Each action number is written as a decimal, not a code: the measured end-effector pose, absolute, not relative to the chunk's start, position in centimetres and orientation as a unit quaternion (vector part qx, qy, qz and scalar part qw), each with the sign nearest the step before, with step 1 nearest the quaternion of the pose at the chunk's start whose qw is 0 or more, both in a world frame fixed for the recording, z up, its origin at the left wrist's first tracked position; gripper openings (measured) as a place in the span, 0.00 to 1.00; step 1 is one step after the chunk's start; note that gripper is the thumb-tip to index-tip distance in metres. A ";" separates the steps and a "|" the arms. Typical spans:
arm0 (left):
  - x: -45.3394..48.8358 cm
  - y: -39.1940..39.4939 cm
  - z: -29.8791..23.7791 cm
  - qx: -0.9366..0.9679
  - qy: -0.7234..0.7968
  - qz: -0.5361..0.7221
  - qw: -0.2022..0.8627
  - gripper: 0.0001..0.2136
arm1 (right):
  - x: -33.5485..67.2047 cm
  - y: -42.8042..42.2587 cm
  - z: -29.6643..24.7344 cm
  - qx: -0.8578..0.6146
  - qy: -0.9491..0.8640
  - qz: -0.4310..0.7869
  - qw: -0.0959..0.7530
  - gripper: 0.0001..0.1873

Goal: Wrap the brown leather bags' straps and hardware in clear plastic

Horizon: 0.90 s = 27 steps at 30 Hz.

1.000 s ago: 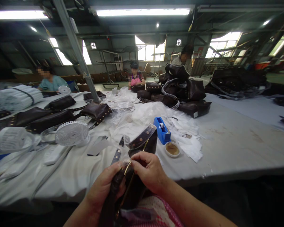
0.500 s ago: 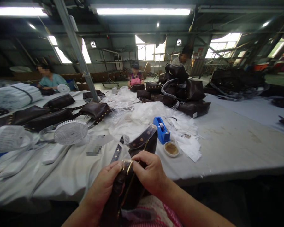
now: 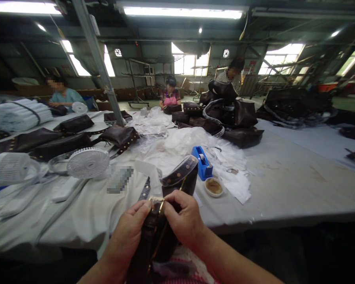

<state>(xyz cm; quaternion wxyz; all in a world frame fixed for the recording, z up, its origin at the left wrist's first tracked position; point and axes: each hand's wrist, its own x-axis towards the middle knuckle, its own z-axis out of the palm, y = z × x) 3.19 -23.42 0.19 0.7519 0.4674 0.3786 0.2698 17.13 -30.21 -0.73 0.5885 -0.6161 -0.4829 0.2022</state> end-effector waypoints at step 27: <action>3.1 -23.6 -0.3 0.525 0.402 0.267 0.701 0.19 | 17.5 -30.6 -0.2 -0.586 -0.534 0.093 0.602 0.07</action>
